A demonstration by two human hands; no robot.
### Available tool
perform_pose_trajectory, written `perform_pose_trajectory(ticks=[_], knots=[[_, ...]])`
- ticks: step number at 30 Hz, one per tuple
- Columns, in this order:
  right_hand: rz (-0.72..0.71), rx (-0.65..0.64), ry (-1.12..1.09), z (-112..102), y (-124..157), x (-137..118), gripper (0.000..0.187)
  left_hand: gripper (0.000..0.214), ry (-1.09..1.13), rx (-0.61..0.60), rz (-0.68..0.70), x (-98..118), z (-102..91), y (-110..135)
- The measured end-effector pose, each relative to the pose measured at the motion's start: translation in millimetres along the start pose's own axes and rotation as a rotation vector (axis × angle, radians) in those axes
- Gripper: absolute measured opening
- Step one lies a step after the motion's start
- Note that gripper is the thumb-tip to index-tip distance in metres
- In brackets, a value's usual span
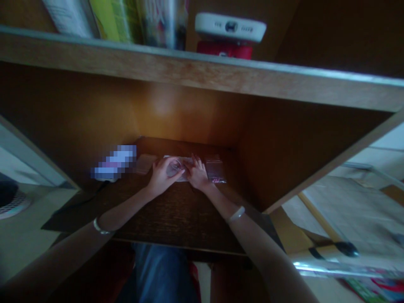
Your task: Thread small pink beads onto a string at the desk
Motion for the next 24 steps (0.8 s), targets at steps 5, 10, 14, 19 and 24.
perform_pose_trajectory(ticks=[5,10,14,19,24], knots=[[0.069,0.01,0.0,-5.1,0.7,1.4,0.032,0.034,0.0,0.006,-0.005,-1.5,0.8,-0.3],[0.082,0.011,0.012,-6.9,-1.0,0.7,0.036,0.034,0.007,0.002,0.008,-0.8,0.7,-0.1],[0.045,-0.033,0.006,-1.3,-5.3,0.2,0.038,0.035,0.01,-0.012,-0.002,-1.3,1.5,-0.3],[0.078,0.006,-0.012,-2.0,-8.7,5.2,0.029,0.034,-0.008,-0.003,-0.014,-2.6,2.4,-0.5],[0.086,0.03,-0.033,-2.0,-9.8,7.5,0.03,0.033,-0.015,0.006,0.01,-1.4,1.2,0.0]])
Point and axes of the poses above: each hand's wrist, its own y-axis away from the middle knuckle, its own z-axis out of the palm, x = y × z, the point moved 6 cm from there along -y, towards the middle knuckle, and after that the axes turned 14 degrees about -x, right-handed, at the moved point
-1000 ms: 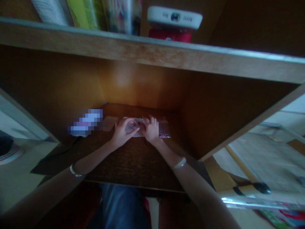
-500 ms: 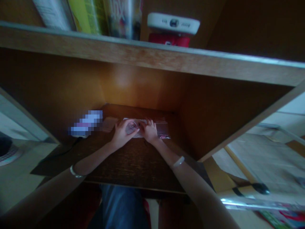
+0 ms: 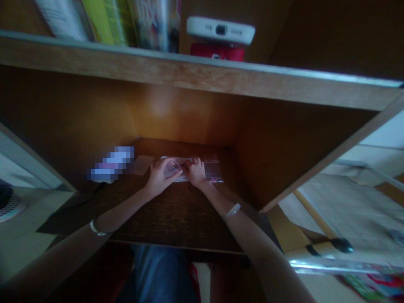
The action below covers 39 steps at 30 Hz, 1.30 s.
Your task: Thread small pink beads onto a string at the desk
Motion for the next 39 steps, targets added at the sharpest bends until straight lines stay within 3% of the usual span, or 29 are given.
perform_pose_trajectory(ticks=[17,20,23,27,30,39], knots=[[-0.028,0.064,-0.019,1.7,-0.7,-2.9,0.023,0.032,-0.006,-0.011,0.011,1.4,-0.9,0.2],[-0.03,0.139,-0.063,-2.8,-0.2,-1.7,0.022,0.031,-0.005,-0.004,0.019,1.7,-1.5,0.2],[-0.045,0.302,-0.162,-13.9,5.3,-0.2,0.022,0.032,0.001,-0.024,0.009,1.2,-1.6,0.0],[-0.116,0.497,-0.306,-27.5,19.4,-3.4,0.022,0.034,0.004,-0.033,-0.011,-0.1,-2.1,-0.1],[-0.194,0.563,-0.39,-33.7,30.5,-10.2,0.023,0.033,-0.007,-0.034,-0.021,-2.0,-1.4,-0.3],[-0.423,0.499,-0.401,-40.3,43.5,-32.8,0.025,0.036,-0.04,-0.018,-0.057,-6.3,-1.3,-0.7]])
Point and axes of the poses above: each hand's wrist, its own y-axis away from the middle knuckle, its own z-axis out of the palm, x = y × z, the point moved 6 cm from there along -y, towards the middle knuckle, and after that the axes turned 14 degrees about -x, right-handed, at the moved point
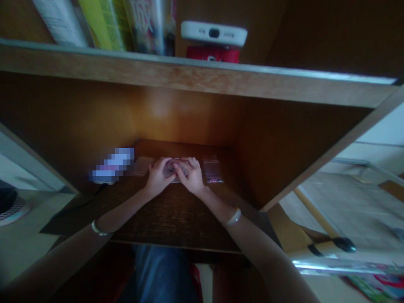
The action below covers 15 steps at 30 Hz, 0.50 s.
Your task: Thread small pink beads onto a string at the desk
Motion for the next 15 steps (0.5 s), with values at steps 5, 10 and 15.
perform_pose_trajectory(ticks=[5,10,15], knots=[[-0.005,-0.062,0.046,3.8,0.1,-1.5,0.02,0.036,0.017,0.029,-0.02,-0.5,-4.2,0.1],[0.075,-0.133,-0.008,14.7,-1.2,10.9,0.021,0.036,0.119,0.054,-0.063,-5.6,-6.6,-2.4],[0.145,-0.029,-0.142,12.6,0.3,28.1,0.017,0.023,0.461,0.063,-0.069,-22.0,-1.7,-5.8]])
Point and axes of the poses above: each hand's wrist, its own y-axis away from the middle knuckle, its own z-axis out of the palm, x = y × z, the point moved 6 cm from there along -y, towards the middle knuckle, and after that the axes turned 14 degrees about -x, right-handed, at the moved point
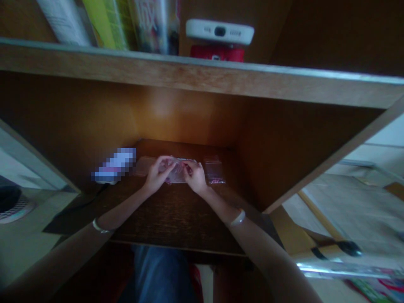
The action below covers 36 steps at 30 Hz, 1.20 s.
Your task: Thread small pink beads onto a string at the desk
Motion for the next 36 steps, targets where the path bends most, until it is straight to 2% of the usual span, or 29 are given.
perform_pose_trajectory(ticks=[3,7,12,18,22,27,29,36], knots=[[0.004,0.006,-0.126,-0.3,0.2,6.6,0.027,0.017,0.188,0.0,-0.036,-15.7,1.1,-3.6],[0.021,-0.018,-0.191,1.5,0.2,8.8,0.037,0.023,0.364,0.022,-0.114,-33.7,4.6,-7.3],[0.043,-0.022,-0.197,1.4,-0.5,6.8,0.038,0.029,0.52,0.007,-0.155,-39.3,10.8,-7.8],[0.044,-0.007,-0.198,-2.0,-2.1,3.2,0.037,0.028,0.492,-0.018,-0.144,-36.2,10.2,-6.2],[0.106,0.023,-0.26,-0.8,-3.0,13.6,0.038,0.025,0.516,-0.057,-0.141,-32.7,10.0,-5.3],[0.194,0.028,-0.441,7.7,-4.3,35.1,0.019,0.026,0.574,-0.08,-0.16,-31.0,12.3,-5.0],[0.201,0.032,-0.482,9.1,-4.7,38.1,0.018,0.025,0.576,-0.076,-0.161,-31.6,12.9,-5.4],[0.204,0.039,-0.419,6.4,-4.6,32.8,0.019,0.019,0.454,-0.065,-0.1,-31.0,11.6,-6.6]])
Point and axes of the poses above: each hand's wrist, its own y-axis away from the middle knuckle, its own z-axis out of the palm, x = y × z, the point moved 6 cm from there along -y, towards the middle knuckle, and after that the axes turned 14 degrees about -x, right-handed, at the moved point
